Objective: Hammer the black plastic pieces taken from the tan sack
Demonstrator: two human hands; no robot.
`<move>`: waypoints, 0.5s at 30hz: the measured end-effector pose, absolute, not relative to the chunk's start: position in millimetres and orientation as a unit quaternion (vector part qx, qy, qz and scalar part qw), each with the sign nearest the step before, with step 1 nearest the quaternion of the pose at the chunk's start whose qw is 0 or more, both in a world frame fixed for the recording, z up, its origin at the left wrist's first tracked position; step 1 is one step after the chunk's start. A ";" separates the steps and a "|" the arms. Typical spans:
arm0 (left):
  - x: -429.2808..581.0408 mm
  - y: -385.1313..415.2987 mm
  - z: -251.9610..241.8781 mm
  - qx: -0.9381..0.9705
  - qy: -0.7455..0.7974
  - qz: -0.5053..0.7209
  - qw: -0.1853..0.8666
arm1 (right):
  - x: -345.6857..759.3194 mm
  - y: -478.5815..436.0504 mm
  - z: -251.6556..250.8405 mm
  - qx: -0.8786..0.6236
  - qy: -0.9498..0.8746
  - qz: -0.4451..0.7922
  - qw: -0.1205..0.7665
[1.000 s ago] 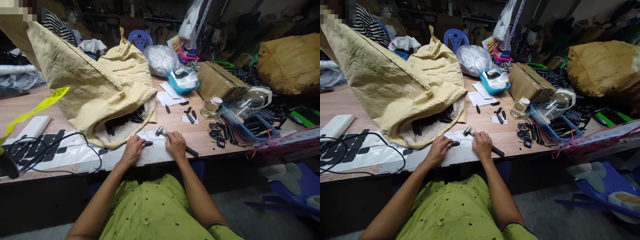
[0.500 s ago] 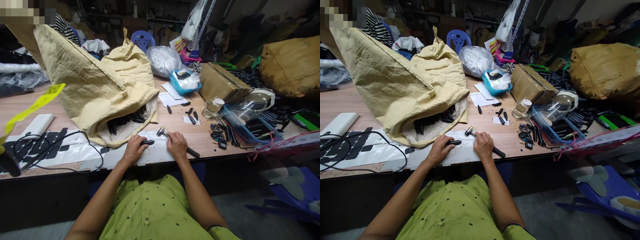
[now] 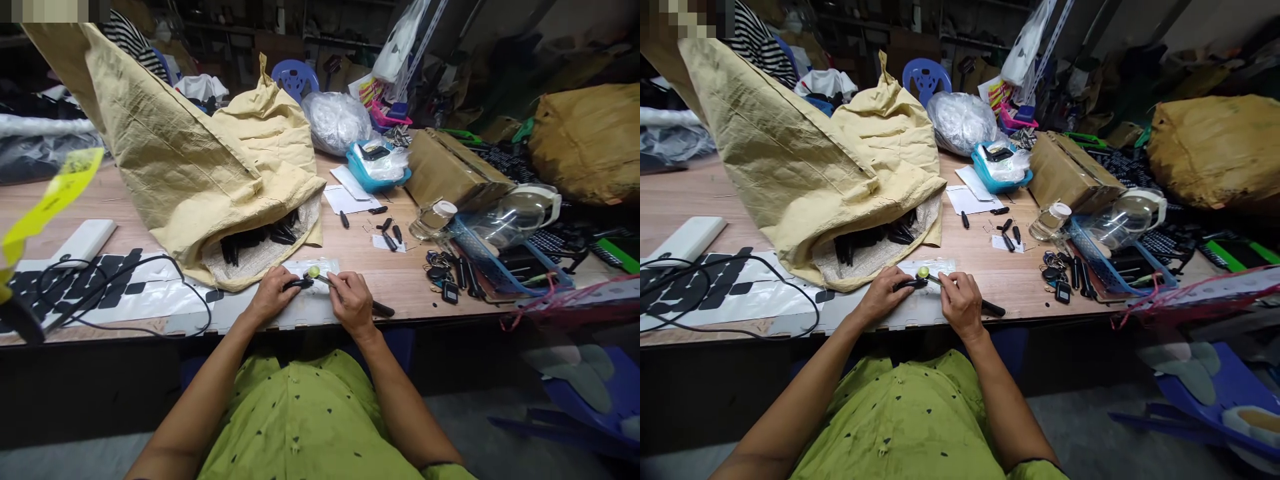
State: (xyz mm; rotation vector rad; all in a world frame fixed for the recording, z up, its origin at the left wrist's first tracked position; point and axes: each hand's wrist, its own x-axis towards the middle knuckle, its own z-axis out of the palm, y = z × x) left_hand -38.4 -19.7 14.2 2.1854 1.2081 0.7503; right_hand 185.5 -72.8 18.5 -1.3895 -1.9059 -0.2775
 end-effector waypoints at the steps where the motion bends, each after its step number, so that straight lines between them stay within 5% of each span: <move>1: -38.9 -18.9 15.0 0.811 0.444 0.273 0.267 | 183.5 -74.1 20.1 -0.542 -0.747 -0.109 0.370; 15: -39.5 -8.0 20.6 0.823 0.416 0.247 0.298 | 176.4 -83.1 37.3 -0.525 -0.779 -0.122 0.322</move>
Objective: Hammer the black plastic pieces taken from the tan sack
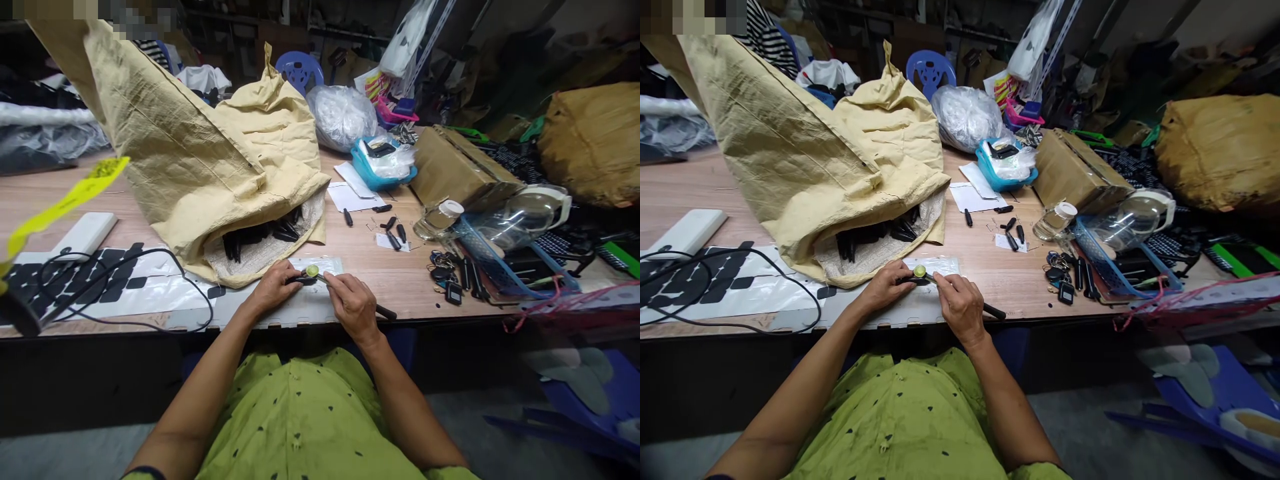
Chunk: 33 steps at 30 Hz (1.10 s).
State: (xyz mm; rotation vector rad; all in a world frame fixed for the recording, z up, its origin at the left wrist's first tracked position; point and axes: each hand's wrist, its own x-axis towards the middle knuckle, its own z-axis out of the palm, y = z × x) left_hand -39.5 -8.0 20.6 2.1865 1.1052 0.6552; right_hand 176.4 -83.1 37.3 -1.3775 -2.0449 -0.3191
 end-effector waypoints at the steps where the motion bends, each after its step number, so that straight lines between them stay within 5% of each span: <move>1: -39.5 -8.3 21.0 0.824 0.414 0.247 0.298 | 175.2 -83.6 37.4 -0.529 -0.778 -0.119 0.316; 7: -37.9 -10.0 22.3 0.820 0.412 0.263 0.299 | 169.3 -85.6 35.7 -0.543 -0.789 -0.115 0.263; 33: -33.2 -15.3 16.2 0.820 0.444 0.269 0.242 | 204.3 -52.8 3.6 -0.650 -0.675 -0.179 0.301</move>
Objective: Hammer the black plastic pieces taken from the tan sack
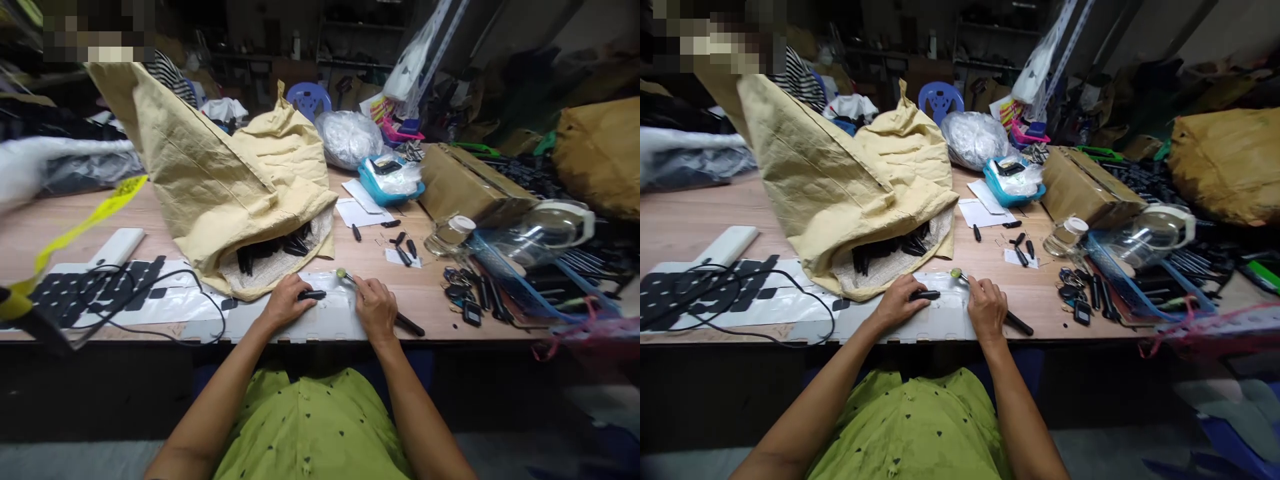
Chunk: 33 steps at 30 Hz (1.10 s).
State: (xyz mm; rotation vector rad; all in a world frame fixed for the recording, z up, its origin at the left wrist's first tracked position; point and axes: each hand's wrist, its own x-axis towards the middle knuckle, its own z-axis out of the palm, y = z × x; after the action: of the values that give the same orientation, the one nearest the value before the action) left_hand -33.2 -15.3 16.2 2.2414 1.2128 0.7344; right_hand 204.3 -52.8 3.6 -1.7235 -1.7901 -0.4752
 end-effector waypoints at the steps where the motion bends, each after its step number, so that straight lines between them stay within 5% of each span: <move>1: -32.1 -15.8 15.8 0.821 0.446 0.266 0.240 | 204.4 -52.1 0.4 -0.645 -0.673 -0.188 0.310; 8: -30.7 -25.9 20.7 0.787 0.435 0.311 0.307 | 206.6 -49.0 -11.2 -0.603 -0.696 -0.195 0.338; 17: -23.4 -111.5 30.3 0.636 0.330 0.237 0.656 | 212.3 -46.5 -14.5 -0.579 -0.708 -0.222 0.339; 25: -13.9 -128.7 10.8 0.739 0.469 0.049 0.482 | 214.2 -44.9 -18.0 -0.580 -0.706 -0.229 0.335; 33: -6.5 -121.7 -37.7 0.662 0.588 -0.050 0.462 | 215.1 -43.3 -22.6 -0.590 -0.704 -0.214 0.332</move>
State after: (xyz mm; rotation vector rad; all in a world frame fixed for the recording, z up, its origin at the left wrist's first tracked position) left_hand -6.5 -121.7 -37.7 1.6266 1.4465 -0.1227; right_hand 215.1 -43.3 -22.6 -1.5420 -1.8386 -0.5597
